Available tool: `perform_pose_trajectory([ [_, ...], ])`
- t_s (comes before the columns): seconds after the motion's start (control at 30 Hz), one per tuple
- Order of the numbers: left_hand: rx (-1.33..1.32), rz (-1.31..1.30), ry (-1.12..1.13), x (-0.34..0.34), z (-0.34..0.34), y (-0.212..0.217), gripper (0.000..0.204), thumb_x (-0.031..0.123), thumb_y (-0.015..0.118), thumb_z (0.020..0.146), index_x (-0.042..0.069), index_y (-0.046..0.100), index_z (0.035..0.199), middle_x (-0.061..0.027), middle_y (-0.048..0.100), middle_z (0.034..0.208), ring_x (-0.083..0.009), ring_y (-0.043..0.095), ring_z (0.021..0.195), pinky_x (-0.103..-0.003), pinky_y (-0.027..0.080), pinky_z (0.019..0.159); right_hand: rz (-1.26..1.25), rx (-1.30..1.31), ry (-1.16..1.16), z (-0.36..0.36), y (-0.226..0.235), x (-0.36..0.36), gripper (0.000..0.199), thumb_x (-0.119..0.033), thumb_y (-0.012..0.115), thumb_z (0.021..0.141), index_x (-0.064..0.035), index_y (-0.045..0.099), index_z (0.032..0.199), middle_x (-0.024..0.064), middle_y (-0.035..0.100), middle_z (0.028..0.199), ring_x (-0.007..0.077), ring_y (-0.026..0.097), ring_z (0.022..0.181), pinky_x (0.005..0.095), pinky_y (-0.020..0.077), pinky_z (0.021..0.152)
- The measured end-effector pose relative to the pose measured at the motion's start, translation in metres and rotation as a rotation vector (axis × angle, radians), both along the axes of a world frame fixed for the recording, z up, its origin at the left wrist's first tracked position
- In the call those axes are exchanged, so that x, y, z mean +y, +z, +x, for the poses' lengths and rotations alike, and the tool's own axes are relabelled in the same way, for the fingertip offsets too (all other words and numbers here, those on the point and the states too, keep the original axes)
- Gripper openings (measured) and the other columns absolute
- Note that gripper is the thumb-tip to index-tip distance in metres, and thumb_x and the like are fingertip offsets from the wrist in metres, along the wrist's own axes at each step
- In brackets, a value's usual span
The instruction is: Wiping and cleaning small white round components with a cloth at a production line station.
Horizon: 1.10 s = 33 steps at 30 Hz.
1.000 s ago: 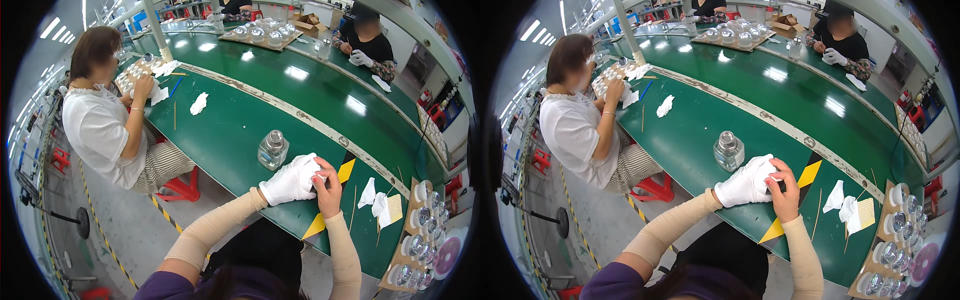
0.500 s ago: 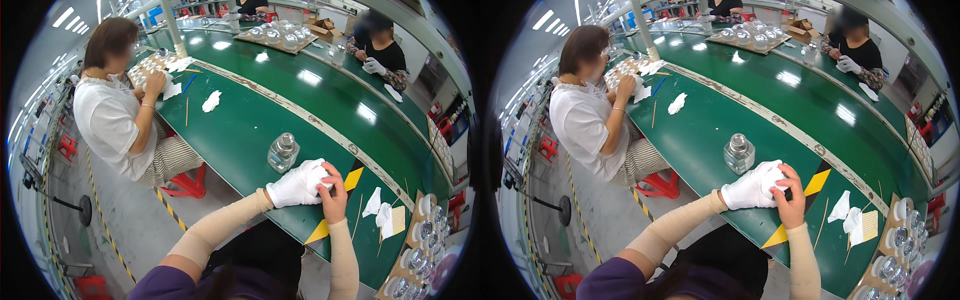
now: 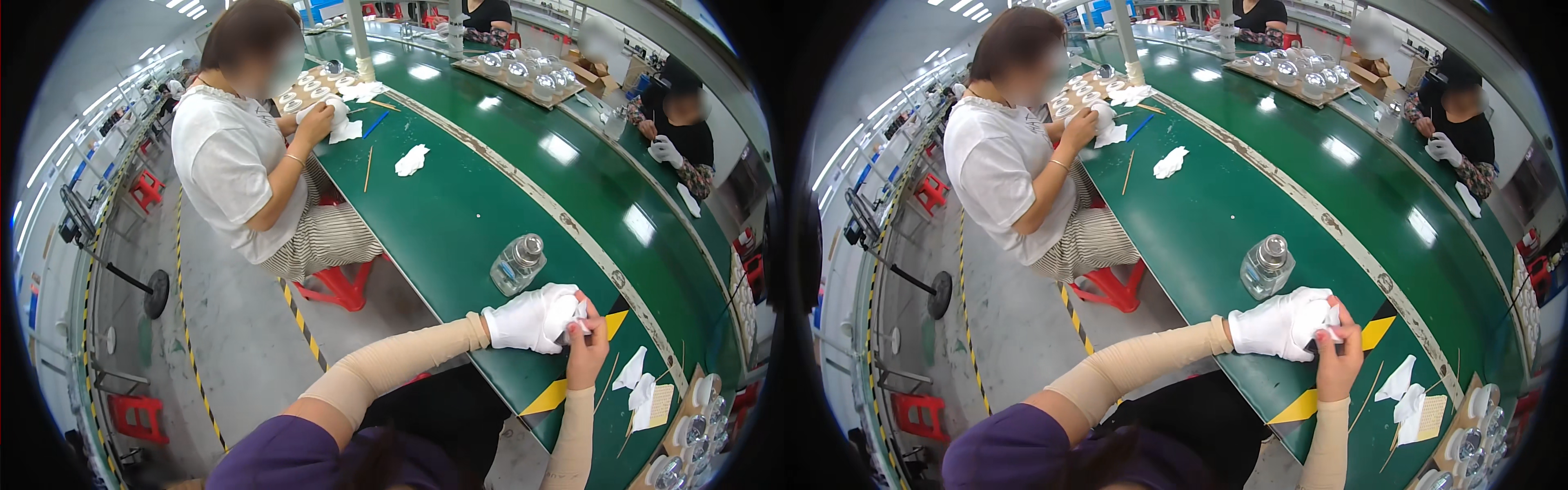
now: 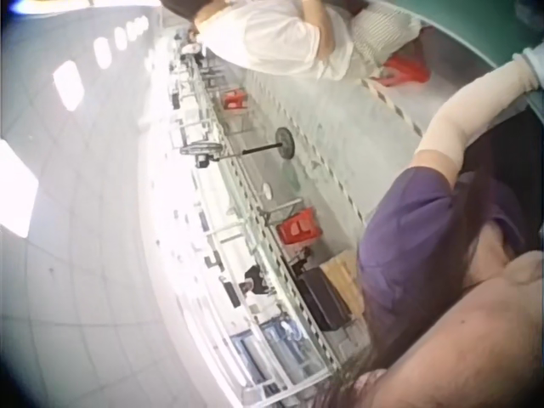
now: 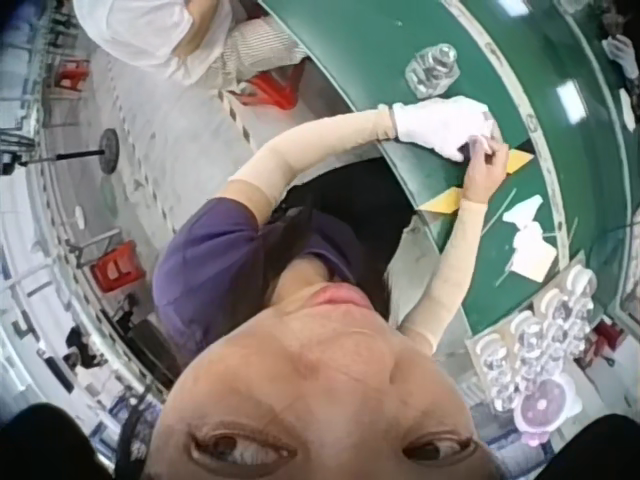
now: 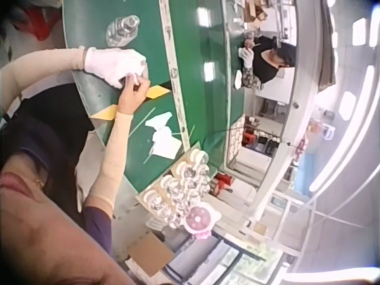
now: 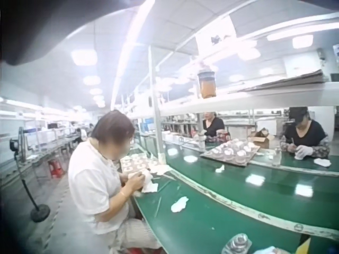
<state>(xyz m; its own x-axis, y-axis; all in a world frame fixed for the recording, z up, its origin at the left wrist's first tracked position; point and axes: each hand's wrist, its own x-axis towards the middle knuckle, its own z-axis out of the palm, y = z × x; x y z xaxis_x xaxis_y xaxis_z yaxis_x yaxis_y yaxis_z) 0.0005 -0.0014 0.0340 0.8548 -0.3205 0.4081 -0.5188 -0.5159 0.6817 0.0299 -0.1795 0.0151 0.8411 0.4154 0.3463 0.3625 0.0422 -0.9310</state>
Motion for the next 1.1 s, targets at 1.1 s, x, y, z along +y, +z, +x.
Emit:
perform_pose_trajectory([
  [1.1,-0.102,-0.039,0.136,-0.008,0.005,-0.021,0.083,0.028,0.083,0.064,0.001,0.043,0.131,-0.0163,0.051,0.123,-0.0314,0.051,0.115,-0.037,0.04,0.102,-0.028,0.245,0.018,0.02,0.026,0.001,0.009,-0.006,0.066,0.083,-0.0046,0.058,0.082,0.0136,0.062,0.122,0.018,0.057,0.107,0.03,0.0431,0.096],
])
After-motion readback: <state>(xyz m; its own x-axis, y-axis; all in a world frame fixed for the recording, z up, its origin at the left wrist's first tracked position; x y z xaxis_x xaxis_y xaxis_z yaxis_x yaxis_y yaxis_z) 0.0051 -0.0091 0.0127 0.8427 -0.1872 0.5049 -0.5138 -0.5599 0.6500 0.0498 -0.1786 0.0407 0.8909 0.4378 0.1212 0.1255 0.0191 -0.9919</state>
